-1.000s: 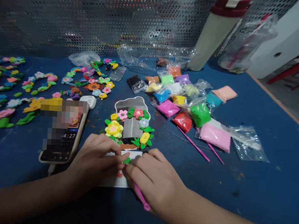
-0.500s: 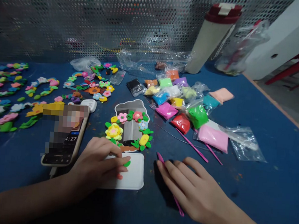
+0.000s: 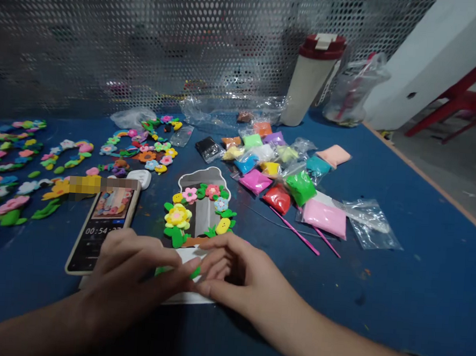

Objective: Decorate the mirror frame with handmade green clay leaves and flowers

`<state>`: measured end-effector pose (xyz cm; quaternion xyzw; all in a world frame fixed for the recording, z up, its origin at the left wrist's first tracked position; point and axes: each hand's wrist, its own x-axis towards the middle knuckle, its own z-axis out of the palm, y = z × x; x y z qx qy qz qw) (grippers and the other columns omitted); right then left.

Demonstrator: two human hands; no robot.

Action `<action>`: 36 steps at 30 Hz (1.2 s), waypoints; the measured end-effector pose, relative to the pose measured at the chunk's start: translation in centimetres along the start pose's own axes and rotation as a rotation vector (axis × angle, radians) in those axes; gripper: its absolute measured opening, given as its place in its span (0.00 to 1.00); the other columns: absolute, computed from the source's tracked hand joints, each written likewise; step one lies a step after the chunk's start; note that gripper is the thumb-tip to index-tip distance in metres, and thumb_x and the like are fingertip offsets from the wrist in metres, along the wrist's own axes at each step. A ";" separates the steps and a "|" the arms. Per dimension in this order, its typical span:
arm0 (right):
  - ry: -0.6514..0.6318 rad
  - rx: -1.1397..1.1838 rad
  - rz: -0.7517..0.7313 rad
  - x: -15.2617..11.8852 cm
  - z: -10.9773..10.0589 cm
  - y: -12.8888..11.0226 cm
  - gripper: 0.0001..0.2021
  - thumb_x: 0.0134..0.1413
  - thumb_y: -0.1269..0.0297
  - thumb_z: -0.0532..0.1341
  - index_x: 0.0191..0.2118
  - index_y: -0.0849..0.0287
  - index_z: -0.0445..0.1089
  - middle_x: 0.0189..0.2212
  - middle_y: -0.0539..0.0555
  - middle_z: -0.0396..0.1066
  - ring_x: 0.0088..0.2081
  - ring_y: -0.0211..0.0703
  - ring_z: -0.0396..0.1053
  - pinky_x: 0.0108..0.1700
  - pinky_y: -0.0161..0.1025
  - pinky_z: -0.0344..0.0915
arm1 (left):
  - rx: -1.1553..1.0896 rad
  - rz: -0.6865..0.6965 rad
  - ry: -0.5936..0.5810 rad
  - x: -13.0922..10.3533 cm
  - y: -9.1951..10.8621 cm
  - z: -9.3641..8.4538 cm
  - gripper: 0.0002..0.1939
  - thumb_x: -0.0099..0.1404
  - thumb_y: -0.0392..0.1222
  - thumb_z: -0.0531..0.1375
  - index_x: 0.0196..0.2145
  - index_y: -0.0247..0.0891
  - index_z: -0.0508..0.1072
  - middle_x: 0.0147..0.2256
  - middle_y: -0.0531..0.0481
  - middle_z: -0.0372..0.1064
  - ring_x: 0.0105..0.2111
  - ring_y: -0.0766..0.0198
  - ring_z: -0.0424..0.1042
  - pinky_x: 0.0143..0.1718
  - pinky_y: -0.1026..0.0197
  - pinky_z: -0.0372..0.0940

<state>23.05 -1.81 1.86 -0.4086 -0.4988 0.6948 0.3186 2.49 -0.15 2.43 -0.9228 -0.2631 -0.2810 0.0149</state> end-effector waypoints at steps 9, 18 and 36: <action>0.043 0.124 0.051 0.4 -0.4 -0.5 0.11 0.45 0.67 0.66 0.36 0.60 0.67 0.26 0.47 0.67 0.27 0.32 0.63 0.31 0.31 0.59 | -0.089 -0.020 0.035 1.5 0.3 -0.4 0.11 0.61 0.38 0.62 0.43 0.41 0.71 0.33 0.54 0.72 0.35 0.64 0.65 0.41 0.58 0.51; -0.002 -0.324 -0.042 -0.4 -1.6 -1.2 0.12 0.52 0.72 0.59 0.42 0.55 0.61 0.29 0.47 0.69 0.28 0.35 0.65 0.30 0.32 0.60 | -0.343 -0.196 -0.296 2.2 0.3 0.1 0.10 0.67 0.37 0.54 0.43 0.50 0.68 0.34 0.58 0.69 0.34 0.67 0.66 0.36 0.64 0.56; -0.060 -0.779 -0.267 -1.1 -2.8 -1.9 0.22 0.54 0.72 0.56 0.54 0.49 0.54 0.37 0.47 0.72 0.35 0.37 0.70 0.35 0.34 0.64 | -0.326 -0.270 -0.504 5.2 1.0 0.5 0.07 0.61 0.36 0.60 0.26 0.37 0.68 0.27 0.54 0.66 0.28 0.67 0.64 0.27 0.67 0.56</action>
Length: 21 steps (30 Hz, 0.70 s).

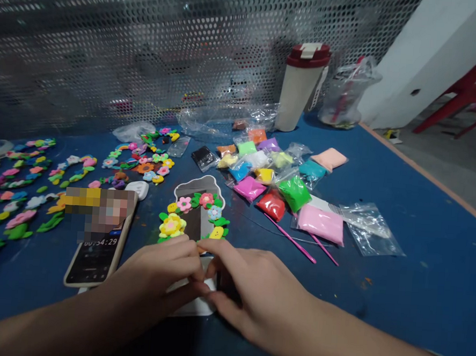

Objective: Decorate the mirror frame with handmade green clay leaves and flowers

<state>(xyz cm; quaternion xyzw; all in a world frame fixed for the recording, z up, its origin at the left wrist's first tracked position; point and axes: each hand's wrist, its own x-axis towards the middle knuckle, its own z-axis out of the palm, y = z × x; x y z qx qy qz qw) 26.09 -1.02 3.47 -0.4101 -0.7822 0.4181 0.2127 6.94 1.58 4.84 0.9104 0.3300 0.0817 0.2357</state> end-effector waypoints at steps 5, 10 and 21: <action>0.074 0.009 0.047 -0.4 1.0 0.1 0.26 0.44 0.74 0.62 0.49 0.49 0.57 0.36 0.46 0.72 0.34 0.38 0.70 0.32 0.33 0.62 | -0.318 -0.091 0.190 -0.2 -0.3 0.3 0.07 0.61 0.36 0.59 0.24 0.36 0.69 0.24 0.55 0.65 0.26 0.69 0.64 0.28 0.68 0.56; 0.194 -0.160 0.115 -0.8 2.6 0.9 0.08 0.47 0.67 0.62 0.34 0.55 0.62 0.23 0.46 0.68 0.22 0.36 0.64 0.24 0.33 0.56 | -0.443 -0.163 0.245 0.0 -0.1 0.2 0.10 0.60 0.37 0.60 0.22 0.36 0.69 0.22 0.55 0.64 0.24 0.69 0.62 0.26 0.67 0.55; 0.144 -0.140 0.104 -0.8 2.5 1.0 0.06 0.49 0.63 0.62 0.32 0.56 0.64 0.23 0.46 0.69 0.23 0.36 0.66 0.24 0.32 0.58 | -0.493 -0.183 0.225 -0.2 0.0 1.1 0.09 0.59 0.36 0.61 0.22 0.35 0.71 0.21 0.55 0.63 0.22 0.70 0.60 0.24 0.68 0.54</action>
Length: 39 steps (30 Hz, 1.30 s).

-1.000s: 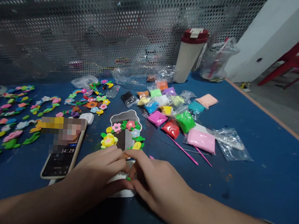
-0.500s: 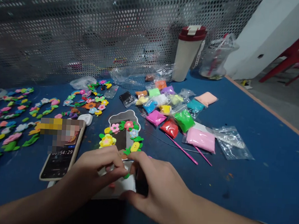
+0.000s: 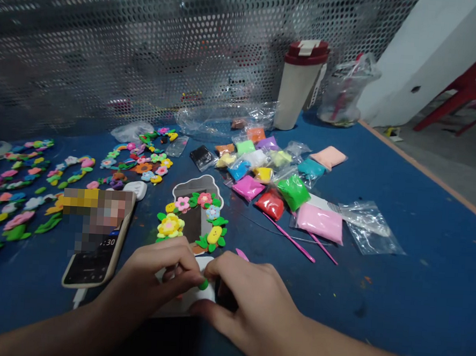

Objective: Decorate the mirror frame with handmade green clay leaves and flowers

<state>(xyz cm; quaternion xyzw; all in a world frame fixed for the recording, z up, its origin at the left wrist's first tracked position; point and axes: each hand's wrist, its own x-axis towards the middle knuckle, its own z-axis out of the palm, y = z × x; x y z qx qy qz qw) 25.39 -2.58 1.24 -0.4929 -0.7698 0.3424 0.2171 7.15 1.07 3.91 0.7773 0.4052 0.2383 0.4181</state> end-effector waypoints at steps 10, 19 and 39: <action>0.085 -0.056 -0.206 0.4 -0.8 0.7 0.07 0.60 0.65 0.53 0.40 0.55 0.68 0.32 0.52 0.72 0.32 0.38 0.70 0.33 0.33 0.64 | 0.022 0.018 0.001 0.2 -0.4 0.3 0.09 0.61 0.39 0.59 0.24 0.36 0.70 0.22 0.55 0.62 0.22 0.70 0.59 0.25 0.67 0.55; 0.251 -0.208 -0.325 0.8 -1.4 1.2 0.11 0.58 0.68 0.56 0.47 0.60 0.65 0.41 0.57 0.72 0.42 0.43 0.70 0.41 0.38 0.66 | -0.192 -0.455 -0.150 2.6 0.6 -1.4 0.13 0.60 0.45 0.55 0.21 0.36 0.66 0.18 0.58 0.58 0.18 0.72 0.54 0.18 0.69 0.49; 0.187 0.064 -0.114 1.4 -2.4 2.3 0.08 0.58 0.73 0.52 0.40 0.57 0.67 0.35 0.53 0.70 0.37 0.39 0.68 0.38 0.36 0.64 | -0.219 -0.714 -0.383 7.0 -1.4 -2.9 0.14 0.58 0.44 0.54 0.18 0.34 0.66 0.09 0.52 0.63 0.08 0.75 0.43 0.12 0.68 0.37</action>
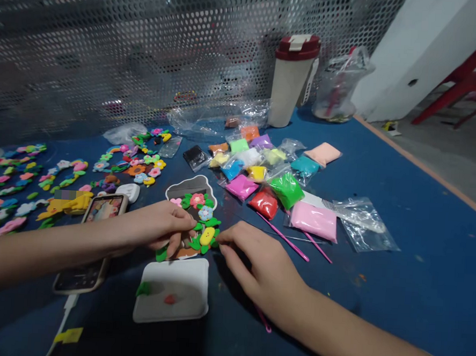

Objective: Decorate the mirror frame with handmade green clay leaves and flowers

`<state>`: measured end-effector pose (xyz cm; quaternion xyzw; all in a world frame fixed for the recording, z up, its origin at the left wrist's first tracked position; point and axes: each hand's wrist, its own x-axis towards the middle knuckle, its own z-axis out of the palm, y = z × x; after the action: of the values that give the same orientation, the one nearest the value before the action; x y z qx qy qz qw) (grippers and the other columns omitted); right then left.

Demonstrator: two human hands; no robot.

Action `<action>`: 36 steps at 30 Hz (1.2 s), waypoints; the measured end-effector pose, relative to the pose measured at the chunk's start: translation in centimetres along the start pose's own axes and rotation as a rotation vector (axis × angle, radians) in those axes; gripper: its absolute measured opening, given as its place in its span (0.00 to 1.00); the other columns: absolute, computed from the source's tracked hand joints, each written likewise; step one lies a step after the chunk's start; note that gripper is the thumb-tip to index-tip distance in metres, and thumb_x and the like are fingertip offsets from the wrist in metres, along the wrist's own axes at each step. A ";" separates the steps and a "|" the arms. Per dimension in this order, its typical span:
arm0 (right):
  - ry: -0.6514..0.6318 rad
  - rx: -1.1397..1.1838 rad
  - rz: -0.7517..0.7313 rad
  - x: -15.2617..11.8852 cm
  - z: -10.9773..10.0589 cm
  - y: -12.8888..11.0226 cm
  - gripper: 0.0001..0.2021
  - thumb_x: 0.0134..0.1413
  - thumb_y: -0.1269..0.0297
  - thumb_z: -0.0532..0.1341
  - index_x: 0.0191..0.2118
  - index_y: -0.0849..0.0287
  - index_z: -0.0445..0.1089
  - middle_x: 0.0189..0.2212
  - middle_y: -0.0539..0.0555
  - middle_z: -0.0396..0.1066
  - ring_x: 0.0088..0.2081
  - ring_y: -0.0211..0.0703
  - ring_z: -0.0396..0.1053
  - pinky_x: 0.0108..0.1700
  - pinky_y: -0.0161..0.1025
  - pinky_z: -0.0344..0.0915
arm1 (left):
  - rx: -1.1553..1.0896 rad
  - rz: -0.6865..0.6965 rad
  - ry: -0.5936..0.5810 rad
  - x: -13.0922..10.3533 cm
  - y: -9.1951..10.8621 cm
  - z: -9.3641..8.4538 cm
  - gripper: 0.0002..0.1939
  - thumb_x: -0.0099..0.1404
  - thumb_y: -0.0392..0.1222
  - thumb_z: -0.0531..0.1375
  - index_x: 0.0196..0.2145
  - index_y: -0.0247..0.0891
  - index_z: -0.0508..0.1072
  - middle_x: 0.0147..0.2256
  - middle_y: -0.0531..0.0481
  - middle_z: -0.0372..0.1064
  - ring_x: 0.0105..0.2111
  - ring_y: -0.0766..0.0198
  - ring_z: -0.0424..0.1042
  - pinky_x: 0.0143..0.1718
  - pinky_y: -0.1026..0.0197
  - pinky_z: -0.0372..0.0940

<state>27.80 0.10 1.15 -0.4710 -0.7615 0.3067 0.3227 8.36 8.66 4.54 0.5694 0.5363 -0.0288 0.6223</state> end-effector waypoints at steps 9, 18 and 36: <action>0.000 -0.006 -0.002 0.1 -0.1 0.0 0.08 0.58 0.73 0.52 0.38 0.57 0.67 0.34 0.52 0.71 0.36 0.39 0.68 0.37 0.35 0.64 | -0.011 0.019 -0.015 0.6 -0.4 -0.2 0.12 0.56 0.44 0.56 0.25 0.31 0.70 0.11 0.54 0.62 0.09 0.76 0.45 0.12 0.69 0.38; -0.013 -0.002 -0.008 0.1 0.1 0.2 0.07 0.59 0.74 0.52 0.37 0.57 0.66 0.33 0.51 0.70 0.36 0.37 0.67 0.37 0.33 0.62 | 0.058 0.039 -0.048 0.5 0.3 -0.1 0.14 0.55 0.40 0.54 0.14 0.34 0.63 0.12 0.54 0.60 0.10 0.76 0.47 0.12 0.69 0.40; -0.009 0.006 0.117 0.6 0.1 0.6 0.07 0.58 0.73 0.54 0.37 0.57 0.66 0.34 0.50 0.70 0.36 0.38 0.67 0.38 0.35 0.62 | 0.544 0.126 -0.121 1.3 2.2 -0.5 0.11 0.55 0.45 0.55 0.20 0.36 0.65 0.17 0.56 0.59 0.16 0.71 0.54 0.16 0.66 0.48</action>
<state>27.83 0.85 0.81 -0.5123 -0.7332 0.3296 0.3023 9.96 10.55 5.24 0.7451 0.4342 -0.1669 0.4779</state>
